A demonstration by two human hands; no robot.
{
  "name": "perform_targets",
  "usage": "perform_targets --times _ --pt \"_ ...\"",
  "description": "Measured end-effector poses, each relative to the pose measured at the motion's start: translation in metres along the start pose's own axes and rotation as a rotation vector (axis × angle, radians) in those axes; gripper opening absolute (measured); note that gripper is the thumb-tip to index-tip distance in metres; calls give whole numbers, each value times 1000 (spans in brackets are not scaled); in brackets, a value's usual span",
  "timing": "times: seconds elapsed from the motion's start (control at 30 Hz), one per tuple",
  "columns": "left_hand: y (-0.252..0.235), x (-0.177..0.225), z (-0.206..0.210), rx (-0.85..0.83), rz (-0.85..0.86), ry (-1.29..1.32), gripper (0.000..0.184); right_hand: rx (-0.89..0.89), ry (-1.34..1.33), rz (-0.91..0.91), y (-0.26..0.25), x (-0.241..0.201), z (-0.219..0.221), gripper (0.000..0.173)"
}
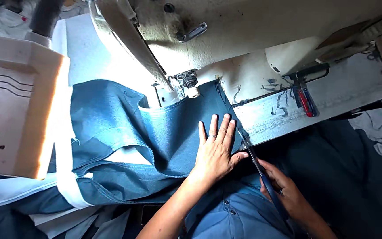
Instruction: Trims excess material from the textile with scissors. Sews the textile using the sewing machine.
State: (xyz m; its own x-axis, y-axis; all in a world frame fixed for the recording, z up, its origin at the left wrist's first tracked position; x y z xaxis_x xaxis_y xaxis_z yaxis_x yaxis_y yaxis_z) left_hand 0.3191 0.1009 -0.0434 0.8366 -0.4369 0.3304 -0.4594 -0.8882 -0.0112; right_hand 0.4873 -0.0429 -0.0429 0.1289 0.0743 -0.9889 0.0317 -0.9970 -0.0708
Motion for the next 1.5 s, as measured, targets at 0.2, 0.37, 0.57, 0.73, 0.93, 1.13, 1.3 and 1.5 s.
perform_targets --times 0.2,0.37,0.57,0.73,0.93,1.13,1.3,1.5 --pt "1 0 1 21 -4 -18 96 61 19 27 12 -1 3 61" --pt "0 -1 -3 -27 3 92 85 -57 -98 -43 9 1 5 85" --pt "-8 2 -11 -129 -41 233 50 -74 -165 -1 19 3 -9 89" --pt "-9 7 -1 -30 -102 123 62 -100 -101 60 34 -1 -20 84" --pt "-9 7 1 -36 -119 66 77 -13 183 16 17 -1 -12 72" --pt "-8 6 2 -38 -118 52 82 17 276 -19 -2 -1 -7 68" --pt "-8 6 1 -49 -134 55 85 79 206 -17 7 0 -4 59" --pt "-20 15 -38 -205 -138 -57 64 54 191 12 11 -2 -9 56"
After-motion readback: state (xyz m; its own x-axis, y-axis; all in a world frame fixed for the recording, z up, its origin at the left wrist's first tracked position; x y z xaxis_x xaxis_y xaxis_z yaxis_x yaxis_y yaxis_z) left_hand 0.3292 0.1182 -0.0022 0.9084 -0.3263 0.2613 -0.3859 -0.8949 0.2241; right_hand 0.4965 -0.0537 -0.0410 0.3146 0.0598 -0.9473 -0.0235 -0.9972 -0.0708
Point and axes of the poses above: each hand's wrist, its own y-axis away from the middle knuckle, its own z-axis out of the palm, x = y × z, the point moved 3 cm from there along -y, towards the middle knuckle, and after that the axes turned 15 degrees about -z, right-handed, at the moved point
